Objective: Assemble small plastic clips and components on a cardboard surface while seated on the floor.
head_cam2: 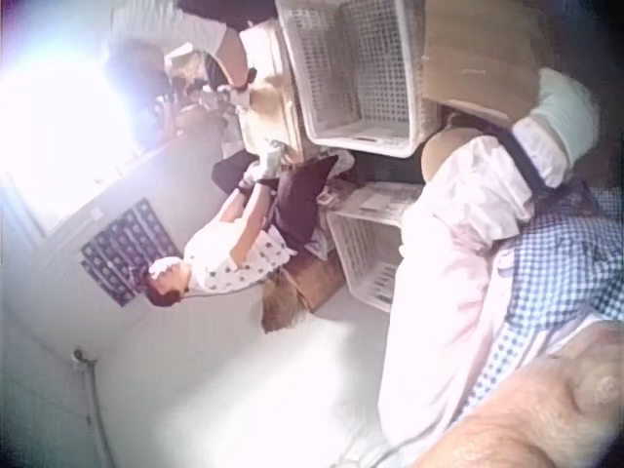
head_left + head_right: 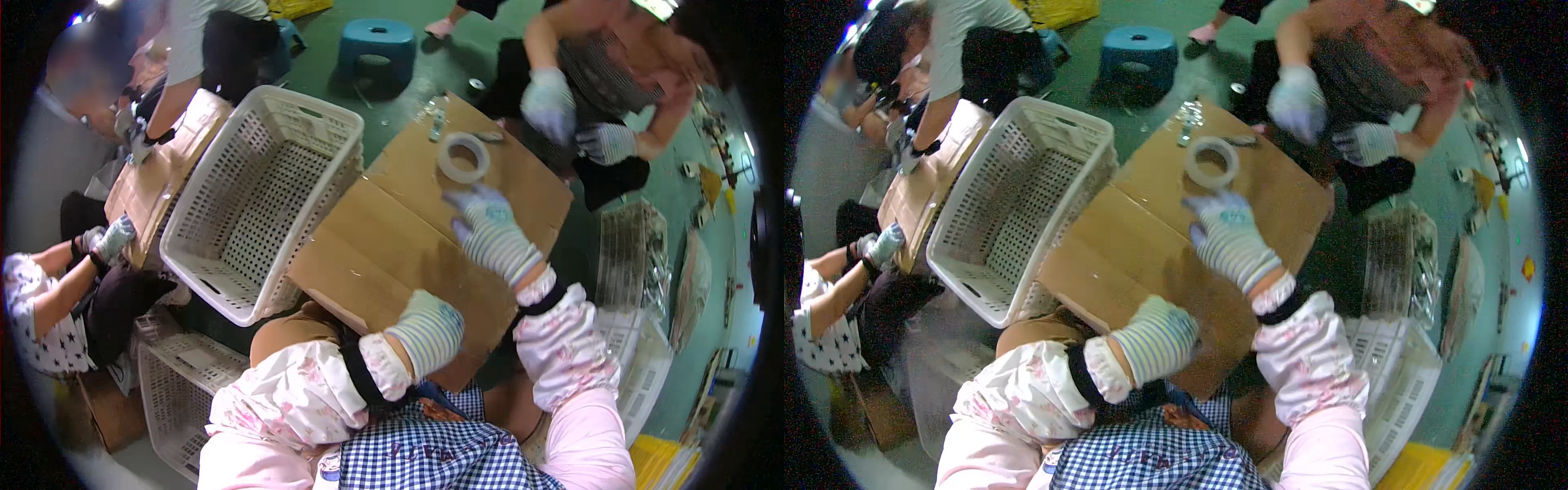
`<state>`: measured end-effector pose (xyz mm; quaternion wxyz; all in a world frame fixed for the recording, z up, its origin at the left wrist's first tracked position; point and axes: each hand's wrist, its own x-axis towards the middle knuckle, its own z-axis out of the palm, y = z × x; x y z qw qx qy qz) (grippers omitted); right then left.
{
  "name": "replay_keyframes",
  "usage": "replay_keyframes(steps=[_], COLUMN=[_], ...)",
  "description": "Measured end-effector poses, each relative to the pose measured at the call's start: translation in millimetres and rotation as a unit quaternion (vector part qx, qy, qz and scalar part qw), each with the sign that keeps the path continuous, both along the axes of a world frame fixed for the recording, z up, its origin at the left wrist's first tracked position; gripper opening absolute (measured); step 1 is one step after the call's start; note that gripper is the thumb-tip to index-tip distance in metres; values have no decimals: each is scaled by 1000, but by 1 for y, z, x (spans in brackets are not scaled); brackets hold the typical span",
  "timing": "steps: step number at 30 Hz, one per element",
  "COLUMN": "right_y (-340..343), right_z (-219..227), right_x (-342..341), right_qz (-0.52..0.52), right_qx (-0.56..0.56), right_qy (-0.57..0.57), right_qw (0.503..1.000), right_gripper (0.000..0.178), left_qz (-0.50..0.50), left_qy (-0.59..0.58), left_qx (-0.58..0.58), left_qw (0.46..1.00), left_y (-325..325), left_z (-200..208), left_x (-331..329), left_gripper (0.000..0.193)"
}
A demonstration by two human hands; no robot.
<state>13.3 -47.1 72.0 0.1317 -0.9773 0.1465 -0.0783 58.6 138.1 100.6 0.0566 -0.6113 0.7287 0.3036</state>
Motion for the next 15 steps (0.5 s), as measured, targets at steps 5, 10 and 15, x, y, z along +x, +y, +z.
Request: replay_keyframes(steps=[5, 10, 15], right_y=[-55, -96, -110], right_z=[-7, -54, -104], right_x=[116, 146, 157], right_qz=[-105, -174, -54], right_qx=[-137, -209, -292], right_qy=[161, 277, 81], right_qw=[972, 921, 952], right_gripper=[43, 60, 48], left_qz=[67, 43, -17], left_qy=[72, 46, 33], left_qx=[-50, -22, 8], left_qw=[994, 998, 999], left_y=[27, 25, 31], left_z=[-21, -15, -2], left_x=[-18, -25, -22], left_gripper=[12, 20, 23])
